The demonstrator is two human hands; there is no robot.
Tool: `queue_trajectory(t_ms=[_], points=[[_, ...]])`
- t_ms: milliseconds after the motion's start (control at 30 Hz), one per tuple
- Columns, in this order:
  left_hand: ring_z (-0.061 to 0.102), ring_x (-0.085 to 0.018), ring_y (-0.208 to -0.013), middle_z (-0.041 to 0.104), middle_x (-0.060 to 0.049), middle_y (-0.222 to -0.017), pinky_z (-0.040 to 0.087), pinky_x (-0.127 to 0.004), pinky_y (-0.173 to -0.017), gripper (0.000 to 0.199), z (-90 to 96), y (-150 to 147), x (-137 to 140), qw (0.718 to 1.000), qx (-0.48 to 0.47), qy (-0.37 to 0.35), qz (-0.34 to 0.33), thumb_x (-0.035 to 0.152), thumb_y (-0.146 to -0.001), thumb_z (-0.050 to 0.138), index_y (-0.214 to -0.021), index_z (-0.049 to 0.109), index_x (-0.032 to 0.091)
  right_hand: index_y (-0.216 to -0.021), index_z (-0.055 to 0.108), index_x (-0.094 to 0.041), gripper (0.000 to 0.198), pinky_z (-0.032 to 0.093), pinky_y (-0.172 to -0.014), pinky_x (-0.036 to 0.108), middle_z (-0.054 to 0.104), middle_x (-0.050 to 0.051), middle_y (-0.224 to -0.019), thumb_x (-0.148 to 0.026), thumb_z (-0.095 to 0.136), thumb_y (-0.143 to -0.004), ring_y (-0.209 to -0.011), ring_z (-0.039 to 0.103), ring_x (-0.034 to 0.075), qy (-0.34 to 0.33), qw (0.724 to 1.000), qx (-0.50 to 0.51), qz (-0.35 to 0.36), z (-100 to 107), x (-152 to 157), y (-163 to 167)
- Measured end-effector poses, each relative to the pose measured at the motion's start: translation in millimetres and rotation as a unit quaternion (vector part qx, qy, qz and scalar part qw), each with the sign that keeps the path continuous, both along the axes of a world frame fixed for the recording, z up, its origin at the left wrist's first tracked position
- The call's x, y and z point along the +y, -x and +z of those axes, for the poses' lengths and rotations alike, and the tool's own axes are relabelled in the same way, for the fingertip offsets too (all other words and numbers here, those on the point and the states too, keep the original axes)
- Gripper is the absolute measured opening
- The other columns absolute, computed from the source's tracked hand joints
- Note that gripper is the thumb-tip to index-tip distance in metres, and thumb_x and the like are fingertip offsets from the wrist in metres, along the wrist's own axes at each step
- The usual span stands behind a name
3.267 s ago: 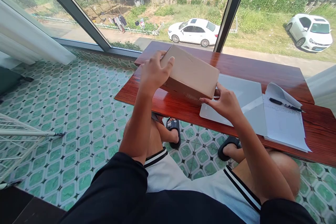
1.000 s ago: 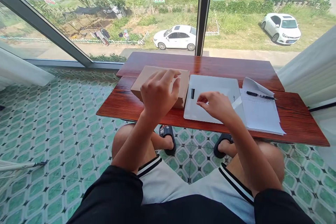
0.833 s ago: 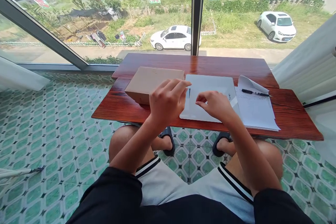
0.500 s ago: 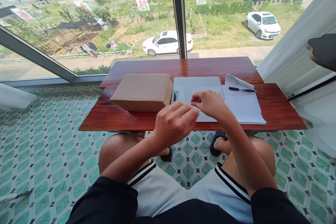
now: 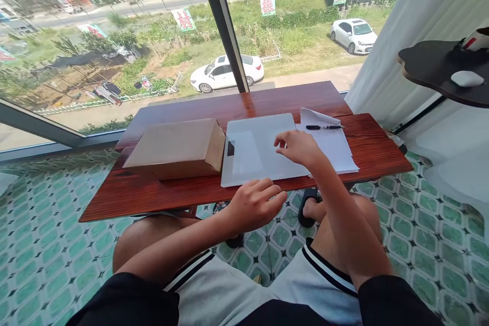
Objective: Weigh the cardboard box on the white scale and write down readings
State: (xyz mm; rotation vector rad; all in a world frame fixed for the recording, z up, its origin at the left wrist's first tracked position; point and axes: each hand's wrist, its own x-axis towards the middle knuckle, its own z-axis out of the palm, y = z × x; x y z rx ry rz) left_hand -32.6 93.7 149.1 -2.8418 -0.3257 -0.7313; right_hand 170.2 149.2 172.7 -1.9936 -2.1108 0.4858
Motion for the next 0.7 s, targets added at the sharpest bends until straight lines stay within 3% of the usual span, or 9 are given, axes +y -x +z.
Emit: queue_trajectory(t_ms=[133,400,700], points=[[0.061,-0.015,-0.079,0.068,0.000,-0.081,0.045,-0.030,-0.066,0.005,-8.6,-15.3,2.8,0.998,0.023,-0.014,-0.050,0.014,-0.095,0.059,-0.096,0.063,0.016,-0.107,0.076,-0.026,0.017,0.044,-0.075,0.029,0.077,0.000,-0.101,-0.029,0.068,-0.092,-0.098,0.068,0.019,-0.011,0.999,-0.012,-0.041,1.5,1.6,-22.0],[0.062,-0.018,-0.087,0.071,-0.008,-0.096,0.045,-0.032,-0.071,0.021,-13.2,-59.6,16.0,0.981,0.116,-0.090,-0.126,0.016,-0.102,0.047,-0.113,0.065,0.013,-0.108,0.076,-0.027,0.020,0.044,-0.077,0.030,0.076,-0.001,-0.098,-0.035,0.066,-0.093,-0.096,0.068,0.020,-0.046,0.993,-0.010,-0.110,4.7,0.9,-62.5],[0.060,-0.024,-0.110,0.067,-0.013,-0.126,0.044,-0.036,-0.085,0.037,-30.1,-109.6,26.5,0.980,0.129,-0.094,-0.121,0.017,-0.104,0.038,-0.132,0.061,0.009,-0.116,0.073,-0.022,0.043,0.044,-0.077,0.035,0.071,0.012,-0.120,-0.042,0.037,-0.106,-0.104,0.067,0.028,-0.102,0.964,-0.040,-0.241,-14.7,-3.0,-106.7]])
